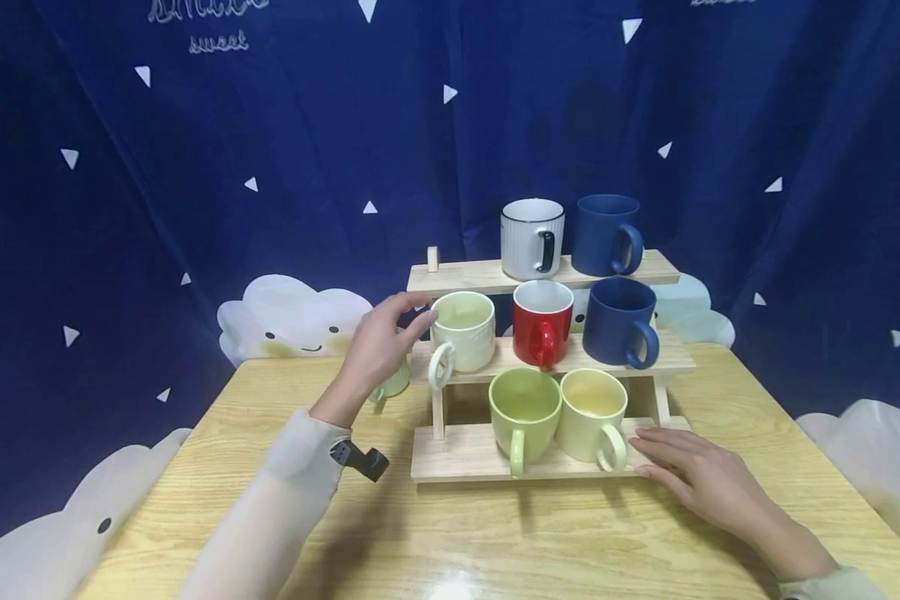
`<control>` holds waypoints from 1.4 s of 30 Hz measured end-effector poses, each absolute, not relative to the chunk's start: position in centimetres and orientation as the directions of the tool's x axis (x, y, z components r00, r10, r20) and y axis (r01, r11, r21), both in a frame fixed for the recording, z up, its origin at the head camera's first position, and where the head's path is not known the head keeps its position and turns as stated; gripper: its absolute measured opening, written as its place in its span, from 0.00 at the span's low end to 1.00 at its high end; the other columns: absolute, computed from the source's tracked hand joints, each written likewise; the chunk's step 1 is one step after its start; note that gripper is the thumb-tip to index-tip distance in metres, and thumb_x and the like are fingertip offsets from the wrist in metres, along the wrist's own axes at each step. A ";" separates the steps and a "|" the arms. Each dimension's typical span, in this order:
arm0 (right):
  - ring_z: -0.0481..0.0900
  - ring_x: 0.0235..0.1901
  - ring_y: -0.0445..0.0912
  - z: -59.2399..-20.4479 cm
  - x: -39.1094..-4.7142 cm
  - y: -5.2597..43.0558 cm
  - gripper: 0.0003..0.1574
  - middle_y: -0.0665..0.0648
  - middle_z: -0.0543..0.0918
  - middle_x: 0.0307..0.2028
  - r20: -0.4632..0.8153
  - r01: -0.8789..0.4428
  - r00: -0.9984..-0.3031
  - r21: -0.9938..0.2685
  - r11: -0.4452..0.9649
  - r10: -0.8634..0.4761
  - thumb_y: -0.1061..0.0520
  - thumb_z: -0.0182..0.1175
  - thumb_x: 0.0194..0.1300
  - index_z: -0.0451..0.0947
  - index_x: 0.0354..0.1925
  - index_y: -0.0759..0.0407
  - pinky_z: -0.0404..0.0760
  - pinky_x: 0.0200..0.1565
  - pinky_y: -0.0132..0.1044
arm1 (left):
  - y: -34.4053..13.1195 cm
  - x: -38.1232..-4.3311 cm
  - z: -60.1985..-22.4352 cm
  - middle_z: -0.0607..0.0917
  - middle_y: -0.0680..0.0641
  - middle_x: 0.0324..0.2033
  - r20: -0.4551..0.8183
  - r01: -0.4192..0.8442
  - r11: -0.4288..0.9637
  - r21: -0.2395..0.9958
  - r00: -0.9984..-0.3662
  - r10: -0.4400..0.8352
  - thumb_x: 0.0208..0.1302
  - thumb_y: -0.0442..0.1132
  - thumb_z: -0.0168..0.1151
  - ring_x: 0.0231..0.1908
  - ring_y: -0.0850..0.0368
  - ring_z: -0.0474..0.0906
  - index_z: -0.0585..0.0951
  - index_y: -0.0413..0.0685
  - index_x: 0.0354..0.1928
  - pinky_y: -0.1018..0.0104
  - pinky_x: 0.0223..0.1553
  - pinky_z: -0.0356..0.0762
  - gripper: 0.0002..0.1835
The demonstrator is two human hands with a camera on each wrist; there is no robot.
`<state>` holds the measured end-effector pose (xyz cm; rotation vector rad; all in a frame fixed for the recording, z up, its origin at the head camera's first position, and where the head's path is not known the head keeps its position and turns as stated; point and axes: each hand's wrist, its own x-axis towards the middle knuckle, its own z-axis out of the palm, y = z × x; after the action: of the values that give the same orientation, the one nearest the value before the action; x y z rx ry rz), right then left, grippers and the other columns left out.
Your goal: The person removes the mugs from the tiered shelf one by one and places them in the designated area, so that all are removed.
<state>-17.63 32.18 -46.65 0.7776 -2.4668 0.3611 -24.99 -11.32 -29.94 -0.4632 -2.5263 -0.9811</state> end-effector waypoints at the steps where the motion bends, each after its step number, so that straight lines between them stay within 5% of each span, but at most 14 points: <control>1: 0.79 0.53 0.52 -46.7 -17.6 32.2 0.27 0.49 0.82 0.55 0.555 -0.594 -0.697 -0.094 0.799 -0.454 0.47 0.73 0.55 0.83 0.55 0.44 0.80 0.44 0.56 | -10.9 -25.0 -29.7 0.81 0.46 0.55 0.468 0.441 0.702 0.559 -0.867 0.172 0.70 0.52 0.59 0.52 0.49 0.79 0.80 0.48 0.57 0.54 0.57 0.73 0.21; 5: 0.79 0.53 0.52 -46.7 -17.6 32.2 0.27 0.49 0.82 0.55 0.557 -0.595 -0.696 -0.096 0.798 -0.452 0.47 0.73 0.54 0.83 0.54 0.44 0.81 0.44 0.56 | -9.2 -25.0 -28.6 0.81 0.48 0.55 0.479 0.475 0.702 0.531 -0.851 0.214 0.70 0.53 0.58 0.60 0.51 0.73 0.80 0.48 0.58 0.55 0.63 0.67 0.22; 23: 0.79 0.53 0.53 -46.4 -17.7 32.0 0.27 0.50 0.82 0.55 0.551 -0.597 -0.697 -0.090 0.797 -0.460 0.47 0.72 0.55 0.83 0.54 0.45 0.81 0.42 0.56 | -4.3 -25.7 -26.7 0.79 0.51 0.59 0.460 0.511 0.735 0.446 -0.835 0.301 0.70 0.55 0.58 0.63 0.55 0.70 0.76 0.50 0.62 0.61 0.65 0.64 0.25; 42: 0.79 0.54 0.53 -46.8 -17.7 32.3 0.27 0.50 0.82 0.55 0.552 -0.596 -0.698 -0.093 0.798 -0.456 0.47 0.72 0.55 0.83 0.55 0.44 0.81 0.42 0.56 | 0.7 -28.0 -25.4 0.80 0.51 0.57 0.433 0.499 0.796 0.343 -0.836 0.337 0.70 0.55 0.57 0.57 0.55 0.74 0.76 0.51 0.62 0.63 0.60 0.69 0.25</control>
<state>-17.73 32.32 -46.82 0.7811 -2.4686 0.3619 -28.04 0.71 -25.38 -0.6353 -2.6336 -0.6425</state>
